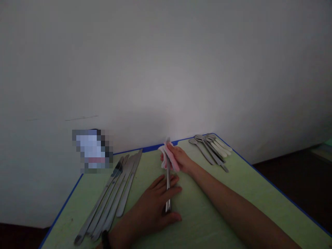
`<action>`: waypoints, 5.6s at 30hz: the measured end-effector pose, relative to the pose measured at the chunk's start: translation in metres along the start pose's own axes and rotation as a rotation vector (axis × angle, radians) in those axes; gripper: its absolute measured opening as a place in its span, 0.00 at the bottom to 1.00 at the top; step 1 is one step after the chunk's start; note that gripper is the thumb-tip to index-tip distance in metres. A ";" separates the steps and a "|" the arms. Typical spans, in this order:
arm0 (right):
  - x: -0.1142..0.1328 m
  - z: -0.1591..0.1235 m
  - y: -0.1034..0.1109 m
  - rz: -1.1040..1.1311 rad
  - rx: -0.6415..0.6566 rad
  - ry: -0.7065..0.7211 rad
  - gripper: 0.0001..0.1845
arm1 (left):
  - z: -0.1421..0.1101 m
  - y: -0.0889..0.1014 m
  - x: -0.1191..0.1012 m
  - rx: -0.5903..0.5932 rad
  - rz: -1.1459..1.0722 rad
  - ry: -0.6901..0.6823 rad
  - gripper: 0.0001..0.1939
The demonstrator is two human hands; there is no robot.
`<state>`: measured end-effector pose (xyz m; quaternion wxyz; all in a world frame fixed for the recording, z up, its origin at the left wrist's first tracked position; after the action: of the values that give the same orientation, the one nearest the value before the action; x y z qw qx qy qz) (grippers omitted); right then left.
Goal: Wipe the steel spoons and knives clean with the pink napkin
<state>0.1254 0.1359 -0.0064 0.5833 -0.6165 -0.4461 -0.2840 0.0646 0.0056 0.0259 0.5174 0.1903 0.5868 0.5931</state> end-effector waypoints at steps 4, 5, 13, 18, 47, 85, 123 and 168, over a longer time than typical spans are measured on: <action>0.003 0.007 0.016 0.128 -0.132 0.039 0.24 | 0.001 -0.001 -0.006 0.056 -0.012 -0.034 0.26; 0.003 0.008 0.018 0.157 -0.145 0.043 0.24 | 0.001 -0.001 -0.006 0.060 -0.009 -0.034 0.24; -0.001 0.002 0.000 0.046 0.018 -0.001 0.21 | 0.003 -0.003 0.001 -0.025 0.032 0.015 0.23; -0.004 -0.006 -0.015 -0.050 0.158 -0.034 0.20 | 0.002 0.000 0.010 -0.110 0.014 0.035 0.18; -0.002 -0.003 0.000 0.068 -0.054 -0.108 0.14 | -0.005 0.008 0.046 -0.272 -0.625 0.481 0.10; 0.001 0.003 0.001 -0.204 -0.011 0.104 0.25 | -0.011 0.008 0.066 -0.305 -0.482 0.704 0.14; -0.007 -0.009 -0.020 -0.272 0.200 0.018 0.23 | -0.011 0.019 0.070 -0.370 -0.443 0.747 0.21; -0.002 -0.030 -0.045 -0.382 0.442 -0.037 0.25 | -0.014 0.017 0.071 -0.375 -0.407 0.722 0.21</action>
<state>0.0899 0.1031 0.0175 0.6315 -0.3843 -0.6155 -0.2733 0.0182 0.0623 0.0108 0.4110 -0.2450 0.6374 0.6039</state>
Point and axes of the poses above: each hand's wrist, its own z-axis towards the middle knuckle, its own y-axis out of the back of the hand, x = y × z, the point moved 10 cm from there along z, towards the middle knuckle, and after that the axes turned 7 degrees about -x, right-handed, at the moved point
